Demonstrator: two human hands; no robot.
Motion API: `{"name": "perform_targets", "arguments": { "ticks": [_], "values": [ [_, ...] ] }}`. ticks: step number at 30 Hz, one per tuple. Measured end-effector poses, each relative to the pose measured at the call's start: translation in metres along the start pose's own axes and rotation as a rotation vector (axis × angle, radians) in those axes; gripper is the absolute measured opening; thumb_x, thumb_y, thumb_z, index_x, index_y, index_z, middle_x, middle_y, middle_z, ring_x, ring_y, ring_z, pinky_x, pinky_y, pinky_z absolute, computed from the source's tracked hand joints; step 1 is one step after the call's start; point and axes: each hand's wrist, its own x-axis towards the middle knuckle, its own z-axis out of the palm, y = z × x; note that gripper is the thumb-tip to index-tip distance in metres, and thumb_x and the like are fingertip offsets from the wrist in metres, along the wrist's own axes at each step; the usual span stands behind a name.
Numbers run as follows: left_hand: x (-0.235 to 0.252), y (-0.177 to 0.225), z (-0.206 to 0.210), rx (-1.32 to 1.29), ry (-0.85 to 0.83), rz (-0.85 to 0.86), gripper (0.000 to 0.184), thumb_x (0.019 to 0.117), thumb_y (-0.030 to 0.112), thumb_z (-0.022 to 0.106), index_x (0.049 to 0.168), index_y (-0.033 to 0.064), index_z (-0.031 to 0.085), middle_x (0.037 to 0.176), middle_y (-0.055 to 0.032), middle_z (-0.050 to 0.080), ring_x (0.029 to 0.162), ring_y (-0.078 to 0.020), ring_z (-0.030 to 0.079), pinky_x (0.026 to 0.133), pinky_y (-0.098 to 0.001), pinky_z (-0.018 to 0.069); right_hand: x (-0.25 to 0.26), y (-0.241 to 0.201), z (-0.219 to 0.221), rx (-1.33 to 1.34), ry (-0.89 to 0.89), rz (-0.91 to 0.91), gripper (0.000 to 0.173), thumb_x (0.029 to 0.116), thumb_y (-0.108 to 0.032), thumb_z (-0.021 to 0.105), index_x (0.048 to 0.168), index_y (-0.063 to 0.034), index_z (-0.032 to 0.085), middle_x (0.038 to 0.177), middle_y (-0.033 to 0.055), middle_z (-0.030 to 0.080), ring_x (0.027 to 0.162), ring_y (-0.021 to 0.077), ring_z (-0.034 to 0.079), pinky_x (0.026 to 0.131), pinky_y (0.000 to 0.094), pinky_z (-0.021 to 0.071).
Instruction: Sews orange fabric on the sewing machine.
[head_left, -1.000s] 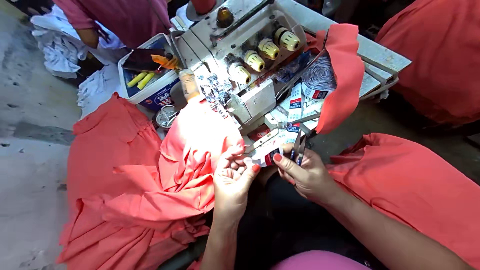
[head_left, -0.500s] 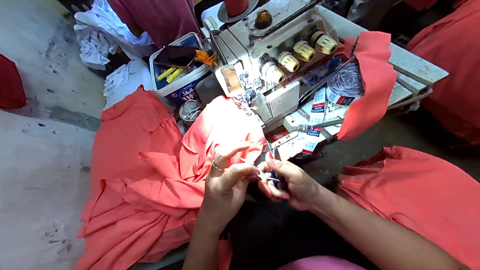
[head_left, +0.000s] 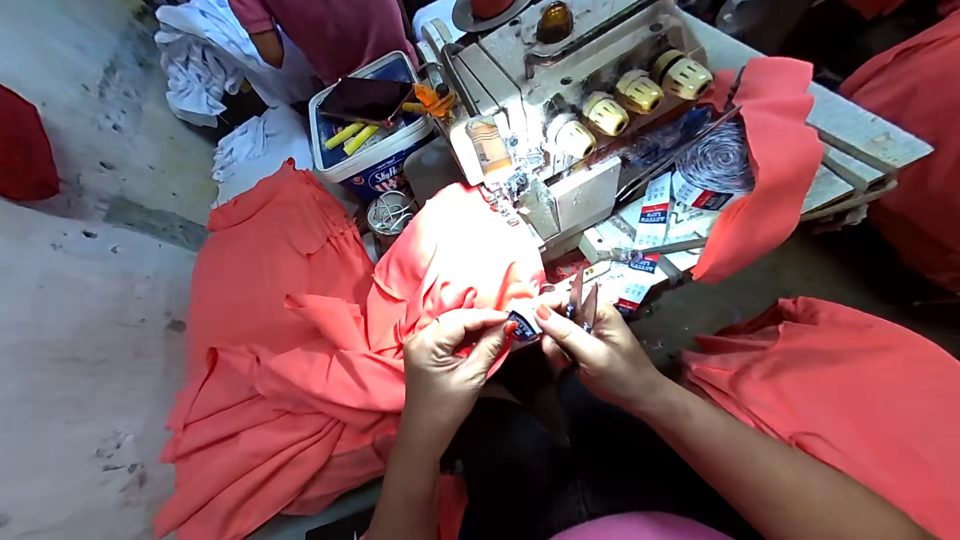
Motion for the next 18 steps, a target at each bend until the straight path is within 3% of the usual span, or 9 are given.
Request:
{"name": "perform_targets", "arguments": {
  "ticks": [3,7,8,12,18],
  "values": [
    [0.001,0.000,0.004,0.004,0.028,-0.023,0.011,0.0835,-0.005,0.072,0.094,-0.0069,0.072,0.088,0.0002,0.076,0.079,0.0039,0.069,0.076,-0.0131,0.0580,0.001,0.004,-0.004,-0.115,-0.004,-0.080,0.011,0.0977,-0.005,0.059,0.095,-0.0091,0.068,0.079,-0.0138,0.065,0.063,-0.0099,0.054,0.059,0.0087,0.0464],
    [-0.003,0.002,0.011,-0.245,0.057,-0.175,0.048,0.0805,-0.007,0.075,0.123,-0.0020,0.054,0.105,0.0054,0.073,0.094,-0.0052,0.073,0.084,-0.0235,0.0625,0.000,0.006,-0.001,-0.147,0.059,-0.125,0.011,0.0961,-0.002,0.059,0.093,-0.0074,0.068,0.080,-0.0123,0.066,0.064,-0.0090,0.056,0.060,0.0093,0.0487],
    [-0.004,0.001,0.014,-0.289,0.077,-0.204,0.053,0.0791,-0.009,0.076,0.125,-0.0010,0.051,0.106,0.0050,0.073,0.094,-0.0066,0.074,0.084,-0.0246,0.0630,0.000,0.007,-0.001,-0.128,0.072,-0.123,0.012,0.0961,-0.002,0.059,0.093,-0.0080,0.068,0.080,-0.0120,0.067,0.064,-0.0084,0.057,0.060,0.0095,0.0490],
    [-0.005,0.000,0.022,-0.265,0.143,-0.258,0.039,0.0812,-0.013,0.071,0.115,-0.0005,0.056,0.085,0.0049,0.076,0.074,-0.0035,0.072,0.070,-0.0204,0.0610,-0.002,0.010,-0.001,-0.104,0.084,-0.121,0.011,0.0962,-0.002,0.060,0.096,-0.0067,0.070,0.082,-0.0111,0.068,0.066,-0.0074,0.059,0.062,0.0107,0.0507],
    [-0.002,0.002,0.020,-0.202,0.087,-0.271,0.033,0.0832,-0.011,0.070,0.111,-0.0004,0.056,0.084,0.0061,0.076,0.073,-0.0019,0.072,0.070,-0.0194,0.0606,-0.006,0.014,-0.001,-0.142,0.103,-0.145,0.006,0.0953,-0.004,0.062,0.095,-0.0048,0.068,0.082,-0.0098,0.068,0.066,-0.0078,0.059,0.060,0.0103,0.0507]
  ]
}}
